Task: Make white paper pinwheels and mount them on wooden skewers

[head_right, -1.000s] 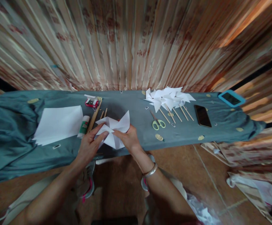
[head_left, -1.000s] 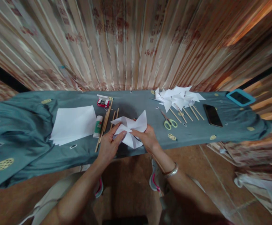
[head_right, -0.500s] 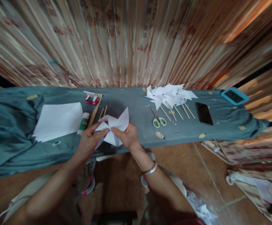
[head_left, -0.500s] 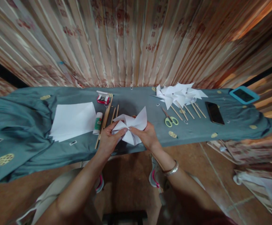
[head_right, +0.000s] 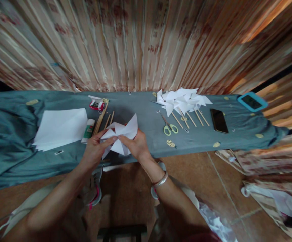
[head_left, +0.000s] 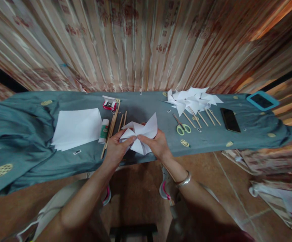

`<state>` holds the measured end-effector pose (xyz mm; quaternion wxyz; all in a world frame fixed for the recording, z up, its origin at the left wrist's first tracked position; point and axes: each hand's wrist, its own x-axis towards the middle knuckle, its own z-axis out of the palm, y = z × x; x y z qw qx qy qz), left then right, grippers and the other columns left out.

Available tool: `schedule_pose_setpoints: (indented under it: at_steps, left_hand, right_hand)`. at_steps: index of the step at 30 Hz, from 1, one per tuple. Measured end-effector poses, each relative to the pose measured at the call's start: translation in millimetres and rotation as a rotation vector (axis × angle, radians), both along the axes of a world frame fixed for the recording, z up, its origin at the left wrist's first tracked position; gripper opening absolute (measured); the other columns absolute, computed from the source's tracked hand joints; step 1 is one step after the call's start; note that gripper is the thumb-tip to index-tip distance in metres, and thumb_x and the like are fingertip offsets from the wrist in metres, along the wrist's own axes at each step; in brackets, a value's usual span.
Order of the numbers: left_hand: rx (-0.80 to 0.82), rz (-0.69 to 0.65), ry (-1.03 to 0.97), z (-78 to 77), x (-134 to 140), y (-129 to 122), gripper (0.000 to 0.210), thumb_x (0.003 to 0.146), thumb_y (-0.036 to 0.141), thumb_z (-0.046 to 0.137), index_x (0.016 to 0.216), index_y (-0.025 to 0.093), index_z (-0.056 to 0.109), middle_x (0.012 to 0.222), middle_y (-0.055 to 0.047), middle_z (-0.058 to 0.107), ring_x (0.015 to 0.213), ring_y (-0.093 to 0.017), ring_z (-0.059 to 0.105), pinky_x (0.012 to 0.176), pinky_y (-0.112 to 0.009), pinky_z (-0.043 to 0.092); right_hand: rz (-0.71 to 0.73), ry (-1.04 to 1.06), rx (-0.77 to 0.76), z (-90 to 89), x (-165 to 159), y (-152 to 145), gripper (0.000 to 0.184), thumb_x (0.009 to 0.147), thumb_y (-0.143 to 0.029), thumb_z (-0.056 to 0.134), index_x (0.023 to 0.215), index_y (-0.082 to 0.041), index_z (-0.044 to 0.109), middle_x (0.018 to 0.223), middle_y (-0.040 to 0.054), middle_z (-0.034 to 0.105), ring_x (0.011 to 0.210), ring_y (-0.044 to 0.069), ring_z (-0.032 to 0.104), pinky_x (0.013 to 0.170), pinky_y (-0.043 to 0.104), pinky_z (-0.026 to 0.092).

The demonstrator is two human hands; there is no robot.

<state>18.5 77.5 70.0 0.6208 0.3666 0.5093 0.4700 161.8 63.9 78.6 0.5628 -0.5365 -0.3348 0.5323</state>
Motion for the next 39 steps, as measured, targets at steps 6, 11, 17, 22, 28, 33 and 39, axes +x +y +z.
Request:
schedule_pose_setpoints:
  at_steps: [6, 11, 17, 22, 28, 33, 39]
  left_hand:
    - [-0.021, 0.010, -0.058, 4.7, 2, 0, 0.057, 0.046, 0.033, 0.091, 0.096, 0.012, 0.075, 0.074, -0.002, 0.074, 0.062, -0.014, 0.061, 0.063, -0.025, 0.048]
    - [-0.057, 0.015, -0.106, 9.8, 2, -2, 0.057, 0.045, 0.031, 0.092, 0.096, 0.012, 0.075, 0.075, -0.002, 0.075, 0.059, -0.012, 0.060, 0.061, -0.024, 0.048]
    - [-0.076, 0.005, -0.140, 11.0, 3, -4, 0.056, 0.047, 0.031, 0.091, 0.097, 0.012, 0.075, 0.078, -0.004, 0.076, 0.059, -0.013, 0.063, 0.060, -0.025, 0.049]
    - [-0.084, 0.005, -0.149, 11.3, 3, -4, 0.059, 0.044, 0.028, 0.092, 0.098, 0.012, 0.074, 0.078, -0.004, 0.076, 0.062, -0.013, 0.064, 0.062, -0.024, 0.050]
    - [-0.089, -0.027, -0.143, 15.0, 3, -6, 0.061, 0.047, 0.034, 0.092, 0.101, 0.012, 0.074, 0.082, -0.006, 0.076, 0.067, -0.016, 0.067, 0.064, -0.025, 0.050]
    - [-0.050, -0.032, -0.113, 12.5, 2, -5, 0.069, 0.050, 0.039, 0.091, 0.110, 0.011, 0.071, 0.086, -0.007, 0.077, 0.071, -0.017, 0.068, 0.070, -0.027, 0.050]
    - [0.036, -0.040, 0.028, 6.1, -5, -5, 0.073, 0.070, 0.065, 0.070, 0.118, 0.011, 0.069, 0.106, -0.013, 0.075, 0.101, -0.027, 0.068, 0.089, -0.034, 0.050]
  right_hand:
    - [0.028, 0.080, -0.005, -2.6, 1, 1, 0.048, 0.050, -0.027, 0.086, 0.094, -0.018, 0.069, 0.081, 0.0006, 0.076, 0.070, 0.016, 0.068, 0.069, 0.029, 0.056]
    - [0.046, 0.061, -0.003, -3.8, 2, 1, 0.047, 0.051, -0.028, 0.086, 0.094, -0.017, 0.070, 0.082, 0.0017, 0.076, 0.070, 0.017, 0.068, 0.071, 0.031, 0.055]
    - [0.064, -0.004, 0.010, -8.4, 3, 2, 0.052, 0.053, -0.033, 0.086, 0.099, -0.015, 0.070, 0.090, 0.0068, 0.077, 0.075, 0.020, 0.069, 0.074, 0.035, 0.056]
    - [0.068, 0.010, 0.012, -8.2, 3, 3, 0.049, 0.052, -0.032, 0.087, 0.095, -0.017, 0.071, 0.087, 0.0040, 0.077, 0.074, 0.019, 0.069, 0.072, 0.033, 0.057]
    - [0.057, 0.026, 0.022, -4.8, 2, 2, 0.043, 0.052, -0.031, 0.086, 0.091, -0.017, 0.072, 0.084, 0.0039, 0.077, 0.072, 0.018, 0.069, 0.071, 0.033, 0.058]
    - [0.048, 0.038, -0.016, -6.4, 3, 4, 0.046, 0.051, -0.032, 0.086, 0.092, -0.017, 0.072, 0.084, 0.0036, 0.077, 0.071, 0.017, 0.069, 0.071, 0.032, 0.056]
    - [0.006, 0.027, -0.024, -5.9, 4, 6, 0.044, 0.049, -0.031, 0.085, 0.089, -0.017, 0.071, 0.079, 0.0024, 0.076, 0.067, 0.016, 0.067, 0.068, 0.030, 0.054]
